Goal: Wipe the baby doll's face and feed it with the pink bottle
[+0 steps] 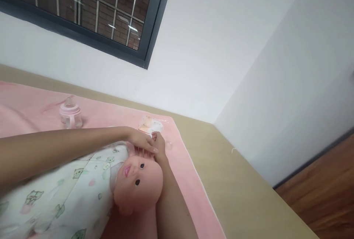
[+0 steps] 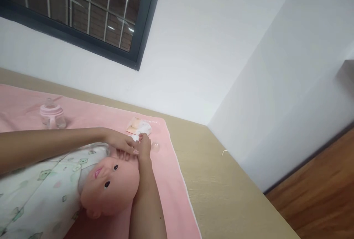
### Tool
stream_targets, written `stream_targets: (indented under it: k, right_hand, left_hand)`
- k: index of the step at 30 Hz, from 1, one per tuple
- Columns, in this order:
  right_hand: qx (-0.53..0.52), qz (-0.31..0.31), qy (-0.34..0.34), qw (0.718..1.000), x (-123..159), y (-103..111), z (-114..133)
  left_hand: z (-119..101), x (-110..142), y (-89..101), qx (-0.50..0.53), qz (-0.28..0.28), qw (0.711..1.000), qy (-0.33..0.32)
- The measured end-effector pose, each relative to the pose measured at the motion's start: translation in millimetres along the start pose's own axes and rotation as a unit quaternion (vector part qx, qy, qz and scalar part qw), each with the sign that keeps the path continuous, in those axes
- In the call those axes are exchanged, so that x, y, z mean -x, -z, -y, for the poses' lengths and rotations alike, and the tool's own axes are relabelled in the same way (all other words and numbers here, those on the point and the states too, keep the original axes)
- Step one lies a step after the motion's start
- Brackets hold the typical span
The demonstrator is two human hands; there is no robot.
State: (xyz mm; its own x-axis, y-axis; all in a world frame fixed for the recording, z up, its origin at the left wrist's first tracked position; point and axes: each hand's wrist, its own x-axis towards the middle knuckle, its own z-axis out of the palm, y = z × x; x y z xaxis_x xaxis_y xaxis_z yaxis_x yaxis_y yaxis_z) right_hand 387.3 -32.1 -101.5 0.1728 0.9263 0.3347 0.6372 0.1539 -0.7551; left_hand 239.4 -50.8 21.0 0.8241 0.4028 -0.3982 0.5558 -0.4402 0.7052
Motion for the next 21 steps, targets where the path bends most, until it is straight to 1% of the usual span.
stream_targets:
  k: [2,4,7,9,12,15,18,21]
  right_hand:
    - [-0.048,0.011,-0.027,0.998,-0.2,1.7,2.1]
    - [-0.119,0.011,-0.05,0.992,-0.9,4.0,6.0]
    - [-0.206,0.008,-0.066,0.976,-3.5,7.5,14.4]
    - [-0.247,0.028,-0.072,0.966,-5.8,10.5,22.2]
    - [-0.313,0.074,-0.059,0.945,-8.6,17.0,36.9]
    - [-0.375,0.114,-0.036,0.919,-9.4,24.0,51.5]
    - [-0.425,0.131,-0.035,0.895,-7.9,28.1,59.2]
    - [-0.455,0.133,-0.055,0.879,-4.7,27.1,54.2]
  left_hand:
    - [4.3,4.8,7.5,-0.037,-0.101,0.994,-0.005]
    - [10.6,10.6,14.7,-0.058,-0.181,0.982,0.012]
    - [20.9,18.0,22.5,-0.08,-0.275,0.957,0.041]
    - [26.4,20.4,24.7,-0.086,-0.312,0.945,0.051]
    - [30.8,20.0,24.7,-0.083,-0.338,0.936,0.053]
    - [31.8,18.1,25.0,-0.07,-0.347,0.934,0.046]
    - [30.9,20.1,28.3,-0.05,-0.326,0.943,0.033]
    - [27.1,31.6,32.2,-0.003,-0.295,0.955,0.014]
